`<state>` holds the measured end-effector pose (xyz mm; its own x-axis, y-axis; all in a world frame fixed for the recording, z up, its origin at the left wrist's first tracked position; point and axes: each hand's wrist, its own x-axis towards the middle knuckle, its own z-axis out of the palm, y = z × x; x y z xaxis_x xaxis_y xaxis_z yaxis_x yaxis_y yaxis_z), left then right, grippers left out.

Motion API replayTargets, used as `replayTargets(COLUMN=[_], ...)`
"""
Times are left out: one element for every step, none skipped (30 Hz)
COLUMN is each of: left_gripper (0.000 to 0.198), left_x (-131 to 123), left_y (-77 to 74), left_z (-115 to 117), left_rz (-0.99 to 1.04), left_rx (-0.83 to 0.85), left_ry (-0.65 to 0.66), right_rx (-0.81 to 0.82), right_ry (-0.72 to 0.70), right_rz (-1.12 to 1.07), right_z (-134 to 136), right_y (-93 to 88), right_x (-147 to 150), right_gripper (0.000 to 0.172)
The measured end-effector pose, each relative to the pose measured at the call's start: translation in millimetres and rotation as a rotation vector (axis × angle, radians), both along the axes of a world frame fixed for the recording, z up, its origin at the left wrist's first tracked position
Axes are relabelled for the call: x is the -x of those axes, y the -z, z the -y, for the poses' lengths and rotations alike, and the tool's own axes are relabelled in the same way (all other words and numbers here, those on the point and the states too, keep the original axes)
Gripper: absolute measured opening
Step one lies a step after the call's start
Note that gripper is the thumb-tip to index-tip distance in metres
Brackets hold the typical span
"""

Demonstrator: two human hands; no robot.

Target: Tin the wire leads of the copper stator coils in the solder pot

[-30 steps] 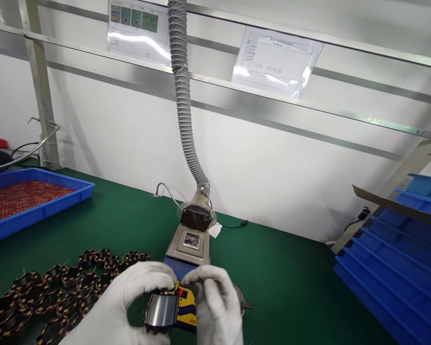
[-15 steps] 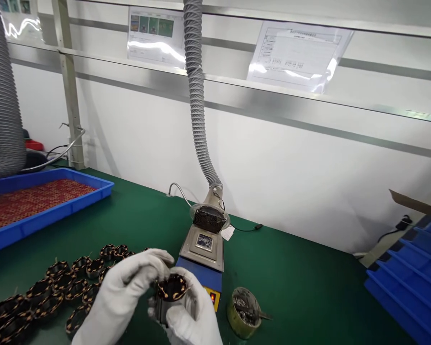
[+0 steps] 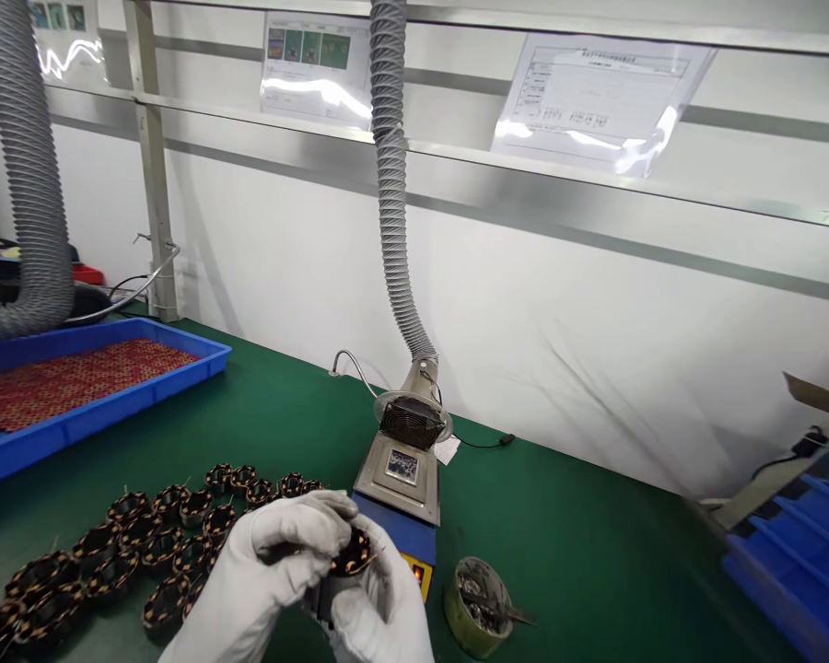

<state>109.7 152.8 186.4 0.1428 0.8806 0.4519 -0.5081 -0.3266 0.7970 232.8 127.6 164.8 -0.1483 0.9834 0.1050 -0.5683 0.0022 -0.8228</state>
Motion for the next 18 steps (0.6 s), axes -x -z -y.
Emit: replayTargets(left_gripper=[0.007,0.011,0.014,0.015,0.016,0.018,0.021,0.025,0.028,0.030,0.029,0.025,0.021,0.017,0.012,0.006,0.004,0.007], left_x=[5,10,16,21,24,26,26,24,20,15,9,4,0,-3,-4,-2,1,6], left_y=[0.3,-0.1,-1.3,-3.0,-5.1,-7.3,-9.4,-11.1,-12.3,-12.7,-12.5,-11.5,-9.9,-7.9,-5.9,-4.1,-2.8,-2.2], left_z=[0,0,0,0,0,0,0,0,0,1,1,1,1,1,2,2,2,2], left_rz=[0.054,0.126,0.197,0.230,0.210,0.130,0.004,-0.129,-0.221,-0.258,-0.246,-0.210,-0.156,-0.104,-0.064,-0.033,0.010,0.072], left_rx=[0.025,0.054,0.076,0.088,0.090,0.098,0.122,0.142,0.146,0.136,0.111,0.077,0.039,0.005,-0.011,-0.015,-0.007,0.006], left_ry=[-0.046,-0.117,-0.211,-0.296,-0.338,-0.321,-0.243,-0.124,-0.004,0.083,0.125,0.137,0.122,0.099,0.074,0.042,-0.002,-0.065], right_rx=[0.009,0.017,0.022,0.023,0.022,0.018,0.013,0.004,-0.007,-0.019,-0.029,-0.036,-0.038,-0.036,-0.029,-0.020,-0.010,0.000], right_ry=[-0.023,-0.040,-0.047,-0.045,-0.036,-0.024,-0.012,0.000,0.013,0.027,0.041,0.051,0.056,0.052,0.041,0.023,0.002,-0.016], right_rz=[0.005,0.006,0.004,-0.003,-0.011,-0.018,-0.021,-0.019,-0.013,-0.006,0.002,0.008,0.013,0.016,0.020,0.023,0.026,0.026], right_z=[0,0,0,0,-1,-2,-3,-3,-4,-4,-3,-3,-2,-1,0,1,1,2], right_y=[0.5,1.1,1.9,2.7,3.4,4.0,4.2,4.2,3.8,3.1,2.1,1.1,0.0,-1.0,-1.7,-2.3,-2.6,-2.6], right_x=[-1,-3,-5,-8,-9,-10,-11,-10,-9,-7,-5,-3,-1,0,1,1,0,0], right_gripper=[0.052,0.051,0.050,0.050,0.049,0.049,0.049,0.049,0.048,0.047,0.046,0.046,0.045,0.045,0.046,0.048,0.049,0.051])
